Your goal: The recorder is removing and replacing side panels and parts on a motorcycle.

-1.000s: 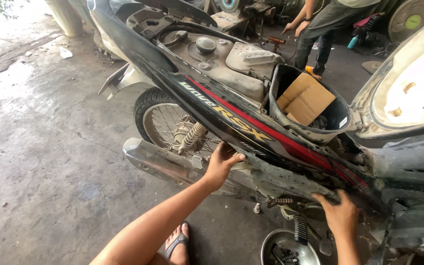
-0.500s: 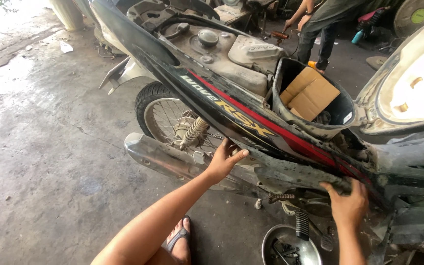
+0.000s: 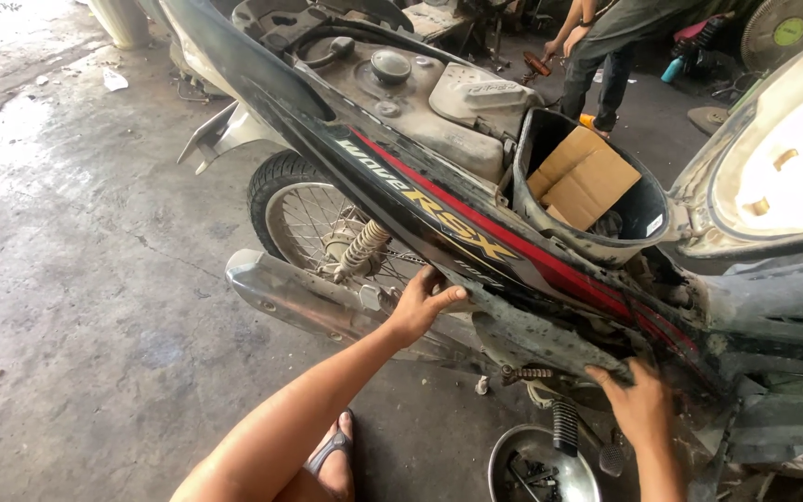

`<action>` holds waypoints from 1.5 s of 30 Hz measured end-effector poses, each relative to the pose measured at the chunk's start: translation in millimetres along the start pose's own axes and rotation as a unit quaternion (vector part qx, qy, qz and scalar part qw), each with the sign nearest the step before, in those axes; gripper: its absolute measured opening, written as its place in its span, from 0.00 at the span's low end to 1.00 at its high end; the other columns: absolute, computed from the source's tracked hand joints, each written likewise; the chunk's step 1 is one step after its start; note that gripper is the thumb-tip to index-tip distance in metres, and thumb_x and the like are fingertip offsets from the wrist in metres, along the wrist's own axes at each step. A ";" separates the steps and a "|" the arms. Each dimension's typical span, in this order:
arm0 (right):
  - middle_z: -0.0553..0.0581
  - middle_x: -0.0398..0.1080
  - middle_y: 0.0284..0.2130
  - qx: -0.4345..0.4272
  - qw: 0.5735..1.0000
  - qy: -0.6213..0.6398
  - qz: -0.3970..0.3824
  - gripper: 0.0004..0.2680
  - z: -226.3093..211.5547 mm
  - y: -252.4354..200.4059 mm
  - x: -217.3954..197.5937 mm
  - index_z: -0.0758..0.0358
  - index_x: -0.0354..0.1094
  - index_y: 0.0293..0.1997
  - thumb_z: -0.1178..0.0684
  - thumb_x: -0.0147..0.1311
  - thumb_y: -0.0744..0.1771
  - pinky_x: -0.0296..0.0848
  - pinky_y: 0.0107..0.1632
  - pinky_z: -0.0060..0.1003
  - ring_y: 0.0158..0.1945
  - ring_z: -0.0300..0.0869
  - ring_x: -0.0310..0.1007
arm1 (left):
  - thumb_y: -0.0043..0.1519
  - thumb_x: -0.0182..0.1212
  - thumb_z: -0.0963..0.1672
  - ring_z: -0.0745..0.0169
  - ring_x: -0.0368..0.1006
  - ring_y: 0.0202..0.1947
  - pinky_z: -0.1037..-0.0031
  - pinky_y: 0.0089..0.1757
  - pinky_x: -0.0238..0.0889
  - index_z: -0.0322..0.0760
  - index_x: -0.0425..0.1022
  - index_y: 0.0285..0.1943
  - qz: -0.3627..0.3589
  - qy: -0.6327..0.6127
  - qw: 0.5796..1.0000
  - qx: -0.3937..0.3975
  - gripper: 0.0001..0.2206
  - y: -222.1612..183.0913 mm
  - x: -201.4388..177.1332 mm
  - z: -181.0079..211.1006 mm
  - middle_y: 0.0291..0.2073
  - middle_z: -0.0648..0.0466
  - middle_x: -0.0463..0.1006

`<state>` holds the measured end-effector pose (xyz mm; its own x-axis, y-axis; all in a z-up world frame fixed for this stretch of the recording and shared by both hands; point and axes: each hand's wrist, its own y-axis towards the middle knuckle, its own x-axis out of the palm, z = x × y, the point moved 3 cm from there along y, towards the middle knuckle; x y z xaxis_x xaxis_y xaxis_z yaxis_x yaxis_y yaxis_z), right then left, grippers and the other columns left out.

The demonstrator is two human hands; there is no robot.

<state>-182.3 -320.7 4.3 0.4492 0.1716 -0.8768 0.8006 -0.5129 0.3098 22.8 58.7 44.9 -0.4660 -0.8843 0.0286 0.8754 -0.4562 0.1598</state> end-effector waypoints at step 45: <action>0.61 0.67 0.60 0.267 0.793 0.511 -0.198 0.38 -55.9 -35.6 99.9 0.67 0.56 0.69 0.23 0.52 0.61 0.73 0.49 0.42 0.51 0.44 0.73 | 0.60 0.69 0.49 0.59 0.69 0.56 0.68 0.57 0.61 0.29 0.67 0.62 0.008 -0.073 0.997 0.030 0.27 11.8 18.3 -18.9 0.54 0.47 0.76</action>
<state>-143.8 -238.3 -73.8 0.5094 0.8601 -0.0267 0.7994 -0.4845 -0.3553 27.0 35.3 28.7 -0.4697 -0.8654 0.1743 0.8757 -0.4318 0.2159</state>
